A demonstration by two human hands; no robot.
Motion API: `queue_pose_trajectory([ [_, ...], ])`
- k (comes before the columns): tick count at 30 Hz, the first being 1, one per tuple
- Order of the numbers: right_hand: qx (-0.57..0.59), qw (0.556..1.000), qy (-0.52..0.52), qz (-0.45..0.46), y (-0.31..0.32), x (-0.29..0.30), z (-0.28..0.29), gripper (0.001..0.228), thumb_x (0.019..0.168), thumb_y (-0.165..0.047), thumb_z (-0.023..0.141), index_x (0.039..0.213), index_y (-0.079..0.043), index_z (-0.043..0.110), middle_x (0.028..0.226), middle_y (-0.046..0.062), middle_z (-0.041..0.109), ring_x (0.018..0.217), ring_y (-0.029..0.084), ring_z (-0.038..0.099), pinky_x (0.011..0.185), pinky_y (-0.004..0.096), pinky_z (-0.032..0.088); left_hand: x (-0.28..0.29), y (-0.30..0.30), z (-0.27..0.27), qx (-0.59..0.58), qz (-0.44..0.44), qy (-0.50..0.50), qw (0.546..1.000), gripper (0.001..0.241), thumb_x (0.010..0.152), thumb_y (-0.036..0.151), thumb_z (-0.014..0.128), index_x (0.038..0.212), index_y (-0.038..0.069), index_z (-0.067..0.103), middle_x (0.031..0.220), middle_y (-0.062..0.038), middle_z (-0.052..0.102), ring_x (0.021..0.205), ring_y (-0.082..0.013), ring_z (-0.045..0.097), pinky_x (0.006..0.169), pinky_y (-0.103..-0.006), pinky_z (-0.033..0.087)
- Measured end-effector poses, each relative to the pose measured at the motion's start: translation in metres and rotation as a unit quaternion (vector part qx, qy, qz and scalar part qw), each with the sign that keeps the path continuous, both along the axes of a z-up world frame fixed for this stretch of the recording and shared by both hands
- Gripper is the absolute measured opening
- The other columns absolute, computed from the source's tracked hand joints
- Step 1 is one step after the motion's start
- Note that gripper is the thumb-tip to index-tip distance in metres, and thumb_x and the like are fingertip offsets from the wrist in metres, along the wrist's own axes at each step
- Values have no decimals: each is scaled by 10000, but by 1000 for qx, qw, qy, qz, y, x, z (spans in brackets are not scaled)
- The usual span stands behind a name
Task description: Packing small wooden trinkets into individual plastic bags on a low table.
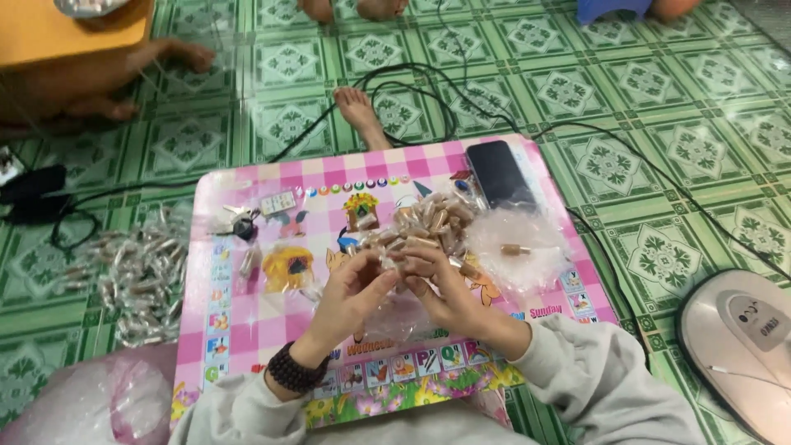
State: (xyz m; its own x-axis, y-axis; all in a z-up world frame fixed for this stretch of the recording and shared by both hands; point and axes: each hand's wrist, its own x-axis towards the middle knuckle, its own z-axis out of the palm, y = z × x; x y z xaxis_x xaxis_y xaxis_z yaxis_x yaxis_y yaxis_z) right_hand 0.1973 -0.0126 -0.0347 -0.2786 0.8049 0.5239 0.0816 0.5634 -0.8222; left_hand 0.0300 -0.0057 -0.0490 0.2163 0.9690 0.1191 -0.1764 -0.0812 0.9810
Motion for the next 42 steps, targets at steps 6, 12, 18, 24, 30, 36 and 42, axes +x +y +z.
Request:
queue_pose_trajectory([
  [6,-28,999,18,32,4,10,-14,268,910,11,515,1173,19,562,904,107,669,819,174,641,720,346,548,-4,0,-10,28,14,13,999,155,809,143,760,896,29,699,694,-81,630,665,-122,594,610,-263,533],
  [12,5,999,41,18,8,9,-18,371,768,19,741,1114,24,607,863,117,652,788,204,666,732,342,551,0,0,-7,45,14,22,999,154,796,145,775,842,22,694,730,-84,636,691,-171,643,660,-302,557],
  [18,-108,985,124,42,7,11,-27,343,832,24,673,1161,14,576,909,95,652,855,168,658,814,356,537,4,-2,3,44,29,16,998,183,754,132,814,876,27,727,736,-74,669,680,-132,651,658,-271,561],
  [24,-174,971,161,14,3,5,-19,140,931,-14,540,1070,-2,532,887,80,607,804,117,600,735,293,521,13,-7,31,4,31,34,999,147,799,118,748,920,35,738,732,-97,675,673,-153,658,629,-280,561],
  [30,-142,975,173,11,6,5,-13,103,942,6,526,1036,16,565,1031,123,605,833,127,594,739,318,536,0,3,-8,7,40,65,997,131,811,104,739,920,32,740,748,-88,669,704,-120,636,641,-255,560],
  [36,-215,954,208,24,9,8,-32,331,782,86,700,1073,35,552,947,99,543,782,172,639,723,330,579,4,1,-4,35,34,50,998,104,807,91,737,889,27,740,778,-95,675,746,-147,670,683,-287,569],
  [42,-261,936,233,40,8,10,-21,275,935,-45,539,1204,6,511,895,92,623,796,121,642,738,300,556,-1,4,-8,18,33,-36,999,89,886,76,632,918,13,687,823,-110,652,777,-165,645,708,-316,548],
])
